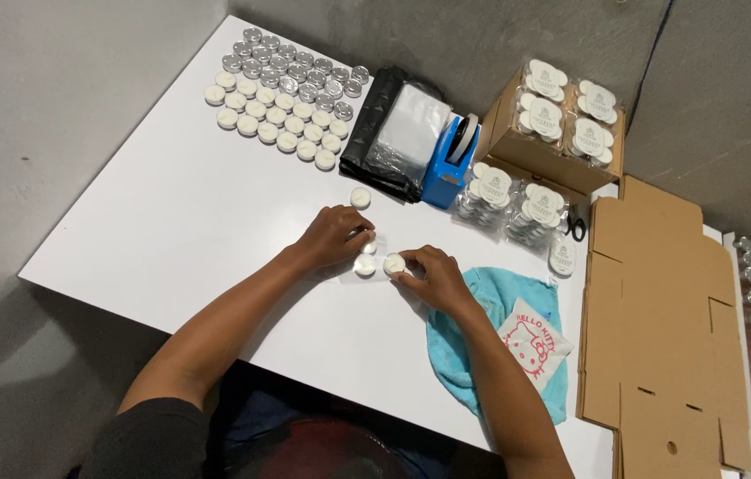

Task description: Packing small tea light candles into individual plastic bags at a packaging station.

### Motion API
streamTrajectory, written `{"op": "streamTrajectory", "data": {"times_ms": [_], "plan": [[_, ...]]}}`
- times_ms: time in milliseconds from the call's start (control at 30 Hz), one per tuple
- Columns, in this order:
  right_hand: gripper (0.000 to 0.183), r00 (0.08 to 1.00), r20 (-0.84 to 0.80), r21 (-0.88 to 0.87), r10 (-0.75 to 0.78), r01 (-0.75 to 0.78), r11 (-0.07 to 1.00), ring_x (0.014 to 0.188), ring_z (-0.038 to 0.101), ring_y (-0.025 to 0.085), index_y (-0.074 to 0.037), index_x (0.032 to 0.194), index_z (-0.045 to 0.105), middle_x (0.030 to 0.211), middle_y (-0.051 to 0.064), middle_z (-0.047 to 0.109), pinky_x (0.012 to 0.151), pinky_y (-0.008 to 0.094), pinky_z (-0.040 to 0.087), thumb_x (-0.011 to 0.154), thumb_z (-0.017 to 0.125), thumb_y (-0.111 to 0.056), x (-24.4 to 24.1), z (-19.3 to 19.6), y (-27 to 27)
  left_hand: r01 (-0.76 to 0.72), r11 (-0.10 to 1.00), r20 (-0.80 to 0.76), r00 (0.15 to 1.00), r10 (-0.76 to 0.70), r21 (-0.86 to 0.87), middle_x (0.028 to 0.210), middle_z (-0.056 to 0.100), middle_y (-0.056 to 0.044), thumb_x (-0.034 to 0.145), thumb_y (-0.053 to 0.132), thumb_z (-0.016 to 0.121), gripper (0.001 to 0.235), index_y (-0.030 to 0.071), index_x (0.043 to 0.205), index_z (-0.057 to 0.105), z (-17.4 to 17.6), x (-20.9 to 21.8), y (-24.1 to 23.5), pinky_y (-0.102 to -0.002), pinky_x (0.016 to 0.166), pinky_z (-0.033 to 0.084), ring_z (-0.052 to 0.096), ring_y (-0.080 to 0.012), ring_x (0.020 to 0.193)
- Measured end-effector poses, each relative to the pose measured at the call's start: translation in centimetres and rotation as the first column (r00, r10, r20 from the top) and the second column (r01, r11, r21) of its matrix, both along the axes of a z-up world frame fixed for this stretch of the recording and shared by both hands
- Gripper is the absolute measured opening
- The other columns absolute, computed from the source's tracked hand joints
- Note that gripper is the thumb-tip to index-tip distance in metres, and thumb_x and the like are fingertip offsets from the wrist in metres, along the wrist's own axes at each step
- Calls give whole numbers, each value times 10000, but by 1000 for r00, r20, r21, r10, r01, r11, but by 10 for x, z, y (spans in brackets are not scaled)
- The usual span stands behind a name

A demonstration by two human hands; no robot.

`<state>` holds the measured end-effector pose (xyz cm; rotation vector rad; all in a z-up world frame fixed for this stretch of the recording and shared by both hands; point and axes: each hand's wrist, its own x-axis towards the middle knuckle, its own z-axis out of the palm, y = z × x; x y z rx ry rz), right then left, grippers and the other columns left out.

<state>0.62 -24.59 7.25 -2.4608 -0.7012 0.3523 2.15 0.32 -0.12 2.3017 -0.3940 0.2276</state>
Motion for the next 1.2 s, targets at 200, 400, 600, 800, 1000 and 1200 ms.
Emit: {"op": "streamTrajectory", "data": {"times_ms": [200, 400, 600, 800, 1000, 1200], "plan": [[477, 994, -109, 1, -9, 9, 1000, 1121, 649, 264, -120, 1335, 700, 1040, 50, 730, 989, 427, 453, 880, 805, -219, 1, -9, -10, 43, 998, 29, 999, -42, -37, 880, 758, -101, 953, 255, 687, 182, 126, 1026, 792, 4, 1, -18, -400, 766, 554, 719, -299, 853], [445, 975, -214, 106, -53, 77, 991, 1133, 651, 279, -128, 1284, 743, 1063, 67, 784, 1038, 419, 478, 846, 817, -140, 5, -13, -20, 42, 998, 47, 998, -40, -47, 883, 750, -111, 969, 251, 692, 171, 126, 1034, 788, -6, 5, -17, -420, 752, 540, 700, -314, 838], [406, 942, -331, 179, -62, 127, 976, 1149, 707, 292, -57, 1248, 749, 1042, 137, 798, 1096, 427, 509, 850, 750, 23, -4, 4, -9, 39, 999, 35, 999, -39, -8, 880, 741, -86, 972, 246, 701, 162, 132, 1048, 787, -1, -2, -17, -399, 780, 532, 692, -290, 840], [429, 937, -341, 211, -74, 152, 966, 1125, 721, 289, -50, 1300, 693, 1046, 137, 791, 1066, 447, 506, 877, 714, 16, 0, 0, -8, 65, 998, 51, 997, -65, -5, 877, 748, -109, 962, 247, 709, 166, 123, 1033, 793, 5, -6, -11, -402, 769, 540, 700, -304, 830], [310, 977, -177, 107, -123, 143, 984, 1024, 716, 276, -86, 1278, 715, 1031, 121, 767, 931, 431, 574, 970, 690, -117, 25, -22, -6, 109, 994, 13, 994, -109, 0, 880, 750, -135, 953, 211, 716, 162, 95, 1036, 792, -2, -11, 14, -402, 781, 530, 691, -317, 813], [321, 998, 56, 36, -20, 18, 999, 937, 712, 242, -95, 1299, 690, 1002, 93, 729, 810, 375, 606, 987, 694, -169, 61, -32, 35, 73, 997, -17, 997, -74, -14, 890, 751, -154, 956, 224, 712, 199, 68, 1055, 784, 5, -28, 34, -418, 784, 535, 692, -333, 808]]}}
